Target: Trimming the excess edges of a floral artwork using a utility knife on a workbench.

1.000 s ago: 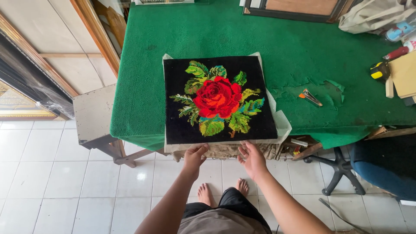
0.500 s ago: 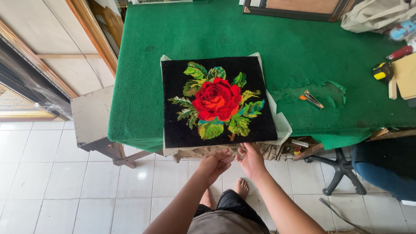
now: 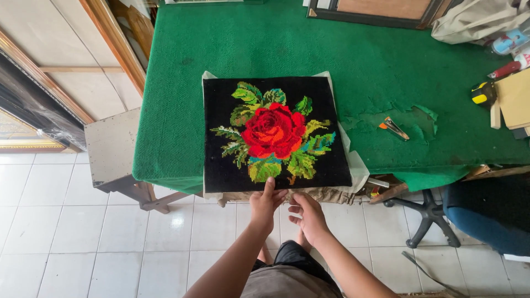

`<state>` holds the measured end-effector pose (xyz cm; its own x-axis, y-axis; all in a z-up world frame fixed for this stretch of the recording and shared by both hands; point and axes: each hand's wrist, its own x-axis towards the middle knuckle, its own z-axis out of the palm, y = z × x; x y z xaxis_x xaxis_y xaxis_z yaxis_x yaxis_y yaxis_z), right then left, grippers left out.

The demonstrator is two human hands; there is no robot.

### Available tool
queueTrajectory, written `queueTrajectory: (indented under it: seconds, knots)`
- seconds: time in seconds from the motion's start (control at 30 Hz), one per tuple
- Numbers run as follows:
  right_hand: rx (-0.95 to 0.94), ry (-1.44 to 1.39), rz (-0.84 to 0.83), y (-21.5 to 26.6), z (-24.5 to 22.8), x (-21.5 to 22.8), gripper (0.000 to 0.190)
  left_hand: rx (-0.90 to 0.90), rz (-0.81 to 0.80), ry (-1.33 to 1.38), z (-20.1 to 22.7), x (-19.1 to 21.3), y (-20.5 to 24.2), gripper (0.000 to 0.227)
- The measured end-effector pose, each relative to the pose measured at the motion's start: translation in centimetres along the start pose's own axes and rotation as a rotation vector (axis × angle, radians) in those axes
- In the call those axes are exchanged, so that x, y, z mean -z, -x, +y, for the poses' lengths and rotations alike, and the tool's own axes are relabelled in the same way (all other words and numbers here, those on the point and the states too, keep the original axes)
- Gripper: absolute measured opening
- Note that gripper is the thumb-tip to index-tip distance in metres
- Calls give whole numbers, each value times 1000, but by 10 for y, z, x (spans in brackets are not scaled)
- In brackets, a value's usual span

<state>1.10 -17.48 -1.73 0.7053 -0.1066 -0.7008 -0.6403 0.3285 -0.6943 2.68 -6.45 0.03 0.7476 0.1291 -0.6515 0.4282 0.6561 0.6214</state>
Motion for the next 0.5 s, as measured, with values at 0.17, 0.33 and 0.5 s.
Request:
queueTrajectory:
  seconds: [0.17, 0.33, 0.5]
  knots:
    - [105, 64, 100, 14, -11, -13, 28, -7, 15, 52, -21, 17, -17, 49]
    - [157, 13, 189, 9, -15, -16, 30, 6, -5, 162, -38, 28, -46, 46]
    - [103, -230, 162, -11, -4, -13, 23, 37, -30, 237, -43, 32, -53, 46]
